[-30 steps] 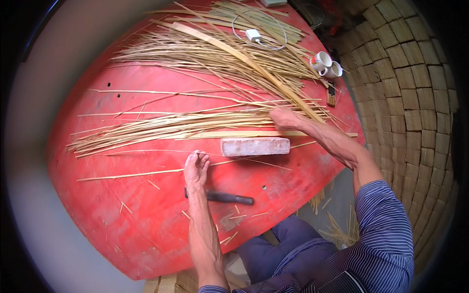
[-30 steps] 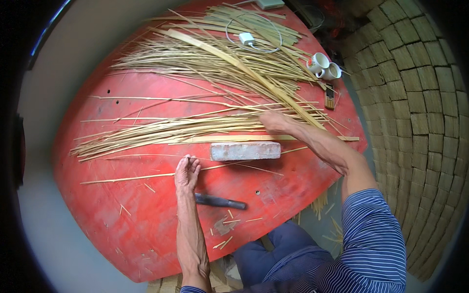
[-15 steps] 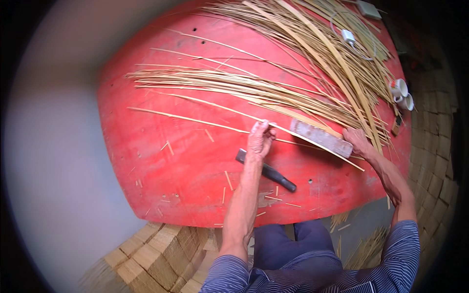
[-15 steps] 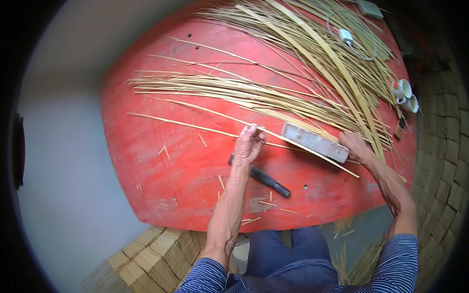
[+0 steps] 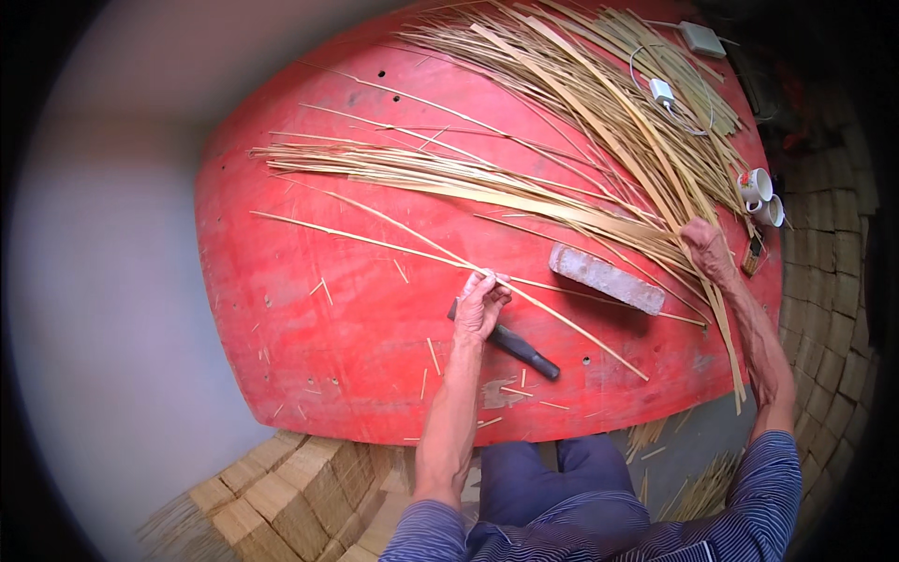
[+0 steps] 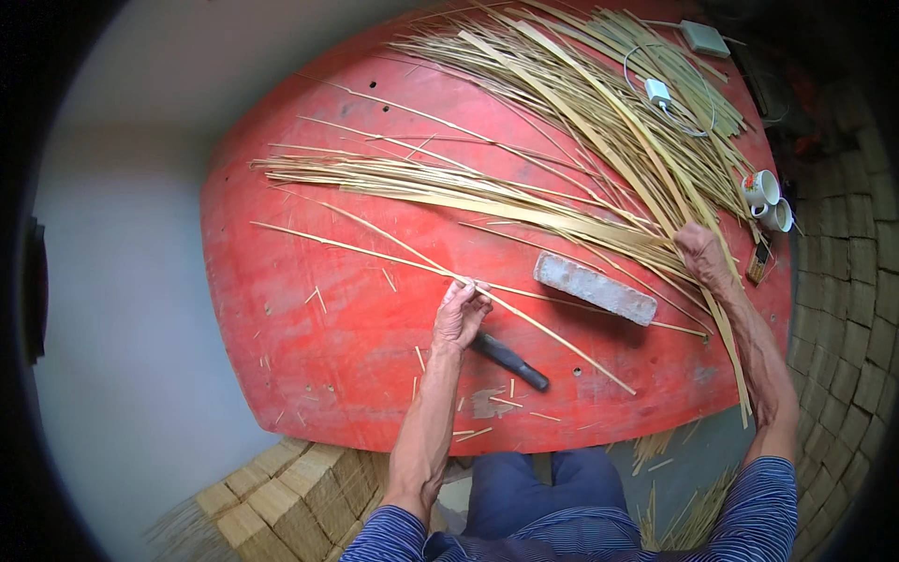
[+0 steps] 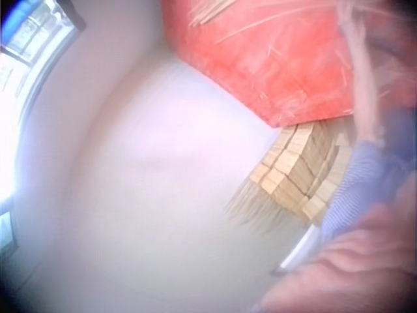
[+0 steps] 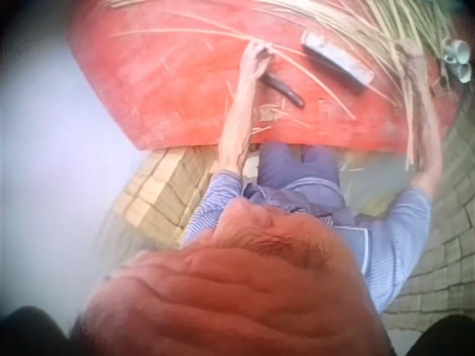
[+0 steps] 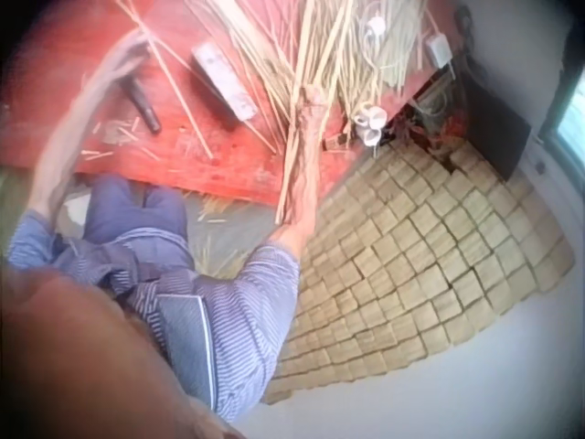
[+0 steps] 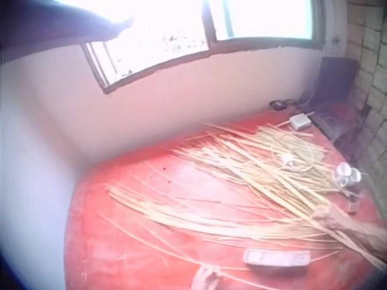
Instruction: The person weaves a rectangular bamboo basket by hand on a red workbench. They use a knife to trim excess bamboo and then begin laying out new bamboo strips to start a new basket.
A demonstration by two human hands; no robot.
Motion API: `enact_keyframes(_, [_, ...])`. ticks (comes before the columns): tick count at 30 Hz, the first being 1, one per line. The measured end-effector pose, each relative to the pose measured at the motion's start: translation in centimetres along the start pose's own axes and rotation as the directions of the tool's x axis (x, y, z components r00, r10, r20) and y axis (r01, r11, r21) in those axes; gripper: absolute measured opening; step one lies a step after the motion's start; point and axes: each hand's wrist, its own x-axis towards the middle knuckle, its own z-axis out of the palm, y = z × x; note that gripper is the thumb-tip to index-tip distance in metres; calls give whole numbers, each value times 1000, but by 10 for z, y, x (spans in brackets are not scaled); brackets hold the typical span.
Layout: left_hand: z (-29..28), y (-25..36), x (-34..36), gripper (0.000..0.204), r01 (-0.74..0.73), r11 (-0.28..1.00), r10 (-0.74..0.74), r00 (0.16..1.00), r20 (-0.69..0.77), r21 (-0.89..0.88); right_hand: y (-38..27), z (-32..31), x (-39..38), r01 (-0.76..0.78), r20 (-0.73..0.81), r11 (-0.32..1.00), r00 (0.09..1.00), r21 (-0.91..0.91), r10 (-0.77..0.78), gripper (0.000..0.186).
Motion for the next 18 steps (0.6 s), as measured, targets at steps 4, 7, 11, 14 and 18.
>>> enact_keyframes(4, [1,-13,6,10,10,1000,-9,1000,18,-20,28,-52,15,-23,-205,995,979,-95,3,11])
enact_keyframes(7, [-2,-10,4,10,1,1000,-1,1000,-9,-16,43,-61,27,-79,-277,992,959,-95,50,6])
enact_keyframes(11, [-3,-10,10,8,-39,999,39,999,-18,-10,51,-51,52,-135,-177,987,977,-93,117,7])
enact_keyframes(14, [12,-17,22,7,-56,998,57,998,-38,20,76,-35,70,-168,-209,949,971,-267,113,10])
enact_keyframes(18, [-3,-15,17,5,-30,986,52,990,-131,165,57,37,101,-117,-262,915,965,-386,13,34])
